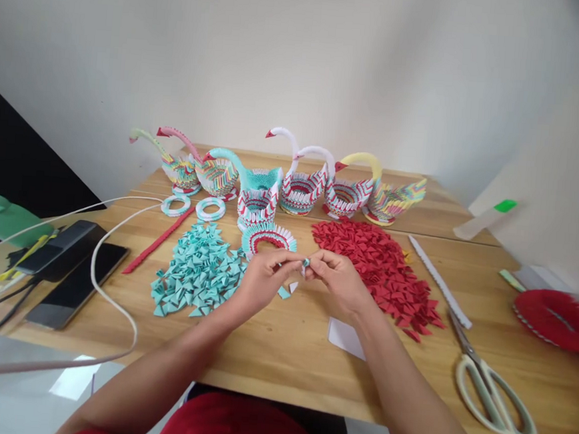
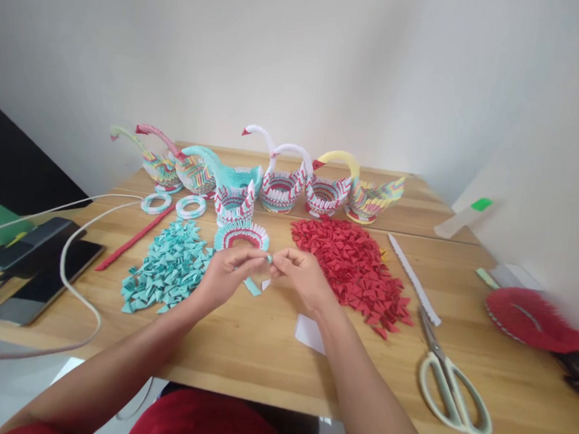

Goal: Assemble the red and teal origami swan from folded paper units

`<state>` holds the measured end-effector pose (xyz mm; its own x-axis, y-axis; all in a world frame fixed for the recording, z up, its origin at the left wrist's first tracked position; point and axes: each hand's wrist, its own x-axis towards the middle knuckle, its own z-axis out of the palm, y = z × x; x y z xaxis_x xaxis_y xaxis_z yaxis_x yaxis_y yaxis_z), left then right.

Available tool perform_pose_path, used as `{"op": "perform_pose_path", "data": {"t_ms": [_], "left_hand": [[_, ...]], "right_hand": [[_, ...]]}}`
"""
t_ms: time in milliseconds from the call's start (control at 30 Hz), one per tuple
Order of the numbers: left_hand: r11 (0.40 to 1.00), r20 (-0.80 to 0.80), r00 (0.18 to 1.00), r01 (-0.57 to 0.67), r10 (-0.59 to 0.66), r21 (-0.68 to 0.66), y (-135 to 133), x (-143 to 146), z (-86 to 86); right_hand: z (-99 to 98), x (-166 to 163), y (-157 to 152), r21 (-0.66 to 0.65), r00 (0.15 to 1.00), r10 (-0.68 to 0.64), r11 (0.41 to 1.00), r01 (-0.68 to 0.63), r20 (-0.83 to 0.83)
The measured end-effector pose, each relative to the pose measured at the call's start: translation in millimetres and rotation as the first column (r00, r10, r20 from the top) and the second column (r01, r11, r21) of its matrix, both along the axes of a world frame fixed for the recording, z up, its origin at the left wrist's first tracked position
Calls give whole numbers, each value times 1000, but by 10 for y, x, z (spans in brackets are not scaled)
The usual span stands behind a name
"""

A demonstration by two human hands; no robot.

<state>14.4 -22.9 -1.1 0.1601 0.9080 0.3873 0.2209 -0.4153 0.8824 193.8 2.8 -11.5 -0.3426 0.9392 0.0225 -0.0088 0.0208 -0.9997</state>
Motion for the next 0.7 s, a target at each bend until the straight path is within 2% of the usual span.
{"op": "perform_pose_path", "data": {"t_ms": [100,200,267,433,500,600,700], "left_hand": [[998,71,997,5,0,-69,-8,-5,-40],[998,44,999,-22,24,-57,-17,-9,-45],[999,-9,999,-46,46,-9,-21,-18,-40],[975,-115,989,-71,97,212,-15,-44,-47],[969,-134,985,-79,113,236,-10,-46,-54],[981,-111,987,-98,118,169,-7,-37,-64],[995,3,996,-95,95,15,-9,-20,-86]], "right_hand": [[15,-10,-8,15,999,8,1000,-9,33],[46,-28,-17,29,999,11,1000,-13,53],[62,-38,-26,20,999,6,1000,-7,48],[54,-37,-47,-44,1000,-18,999,17,-22],[40,-29,-51,-31,1000,-17,999,17,-20],[26,-24,-49,-20,1000,-9,1000,9,-10],[30,-33,-48,-12,1000,-17,1000,17,3]]}}
